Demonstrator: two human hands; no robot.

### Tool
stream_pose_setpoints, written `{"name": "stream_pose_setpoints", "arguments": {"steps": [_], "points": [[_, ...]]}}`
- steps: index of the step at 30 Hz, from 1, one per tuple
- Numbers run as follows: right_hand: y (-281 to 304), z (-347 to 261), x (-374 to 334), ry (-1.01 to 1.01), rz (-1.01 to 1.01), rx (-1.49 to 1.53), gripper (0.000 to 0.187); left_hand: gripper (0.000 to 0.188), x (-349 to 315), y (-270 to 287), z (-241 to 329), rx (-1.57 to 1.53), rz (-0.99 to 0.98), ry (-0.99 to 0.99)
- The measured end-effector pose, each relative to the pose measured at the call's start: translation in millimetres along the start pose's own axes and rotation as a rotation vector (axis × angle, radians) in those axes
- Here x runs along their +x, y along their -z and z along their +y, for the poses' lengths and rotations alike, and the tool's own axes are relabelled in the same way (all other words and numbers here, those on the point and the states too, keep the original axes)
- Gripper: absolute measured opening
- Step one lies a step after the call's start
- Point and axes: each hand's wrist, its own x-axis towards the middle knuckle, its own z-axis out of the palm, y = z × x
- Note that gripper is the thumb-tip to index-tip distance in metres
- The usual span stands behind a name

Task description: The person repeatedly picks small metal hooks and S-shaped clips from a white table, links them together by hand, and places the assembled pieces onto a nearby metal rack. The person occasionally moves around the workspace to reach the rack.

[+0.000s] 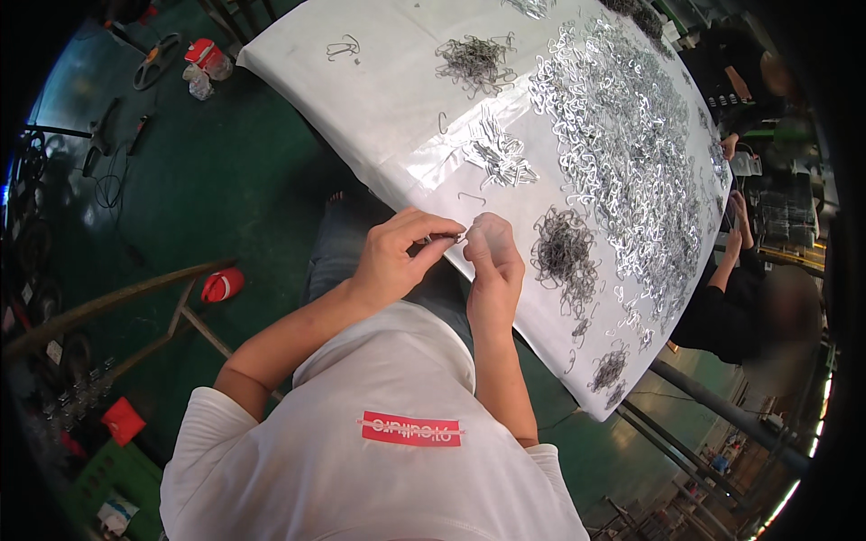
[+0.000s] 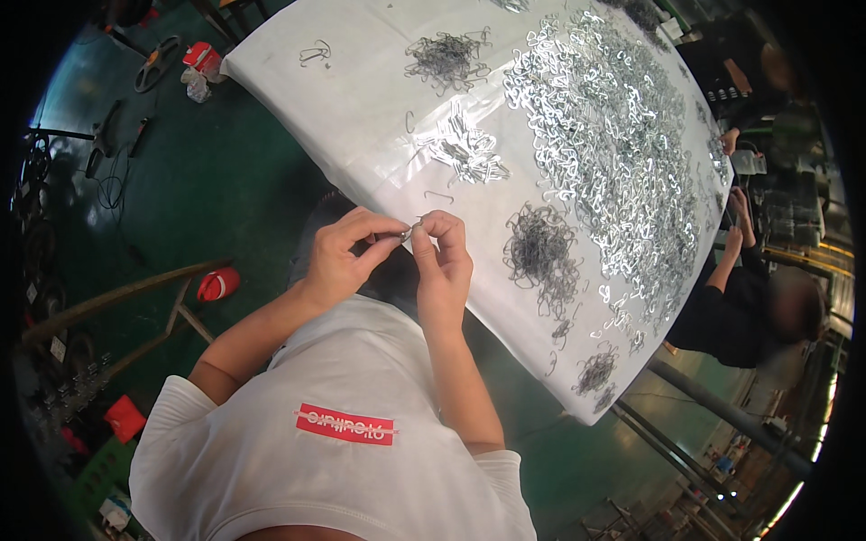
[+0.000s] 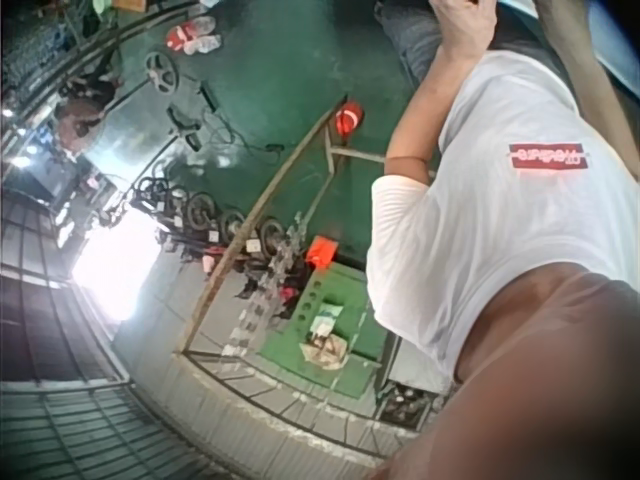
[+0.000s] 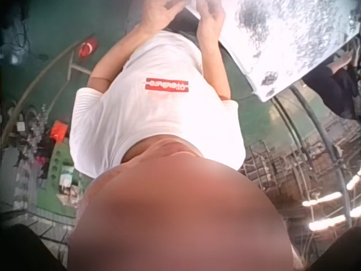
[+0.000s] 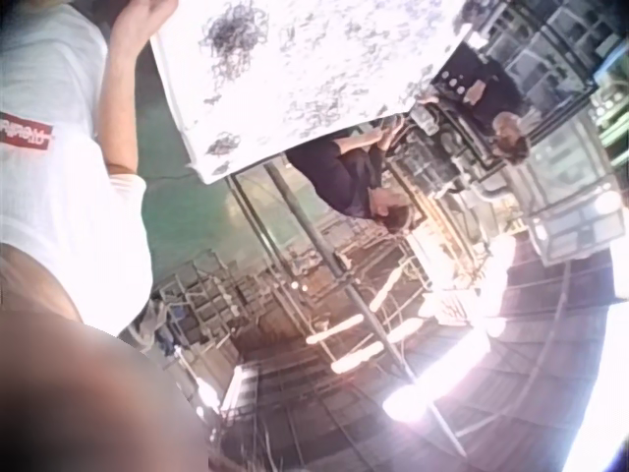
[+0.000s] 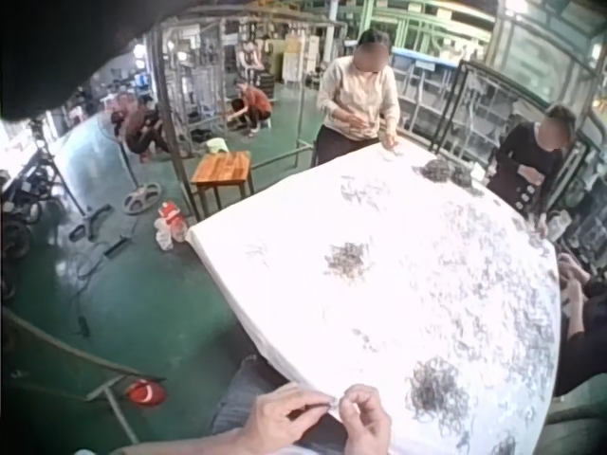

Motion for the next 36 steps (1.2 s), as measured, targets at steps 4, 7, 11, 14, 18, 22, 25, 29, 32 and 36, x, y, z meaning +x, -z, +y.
{"name": "stream_pose_setpoints", "arguments": {"steps": [4, 7, 11, 14, 18, 22, 25, 29, 32, 36], "points": [[2, 4, -1, 0.155, 0.012, -0.037, 0.014, 0.026, -2, -4, 2, -0.033, -0.011, 0.024], [5, 7, 1, 0.403, -0.008, -0.243, 0.004, 0.027, 4, -3, -6, -0.022, 0.012, -0.001], [8, 7, -1, 0.404, 0.023, -0.309, 0.006, 0.023, 48, -9, -47, 0.13, 0.021, -0.061], [10, 9, 0, 0.407, 0.039, -0.345, 0.007, 0.016, 96, -25, -87, 0.288, -0.016, -0.144], [13, 14, -1, 0.398, 0.042, -0.407, 0.008, 0.012, 128, -57, -134, 0.61, -0.091, -0.22], [14, 15, 0, 0.402, 0.022, -0.46, 0.006, 0.01, 139, -79, -157, 0.718, -0.202, -0.025], [10, 16, 0, 0.373, -0.039, -0.382, 0.003, 0.012, 143, -79, -142, 0.953, -0.26, -0.082], [9, 17, 1, 0.377, -0.057, -0.387, 0.003, 0.012, 133, -54, -96, 0.324, -0.145, 0.077], [12, 19, 1, 0.388, -0.055, -0.38, 0.003, 0.015, 101, -31, -58, -0.11, -0.227, 0.263], [10, 21, -2, 0.344, -0.042, -0.351, 0.004, 0.019, 55, -3, -16, -0.2, -0.232, 0.288]]}}
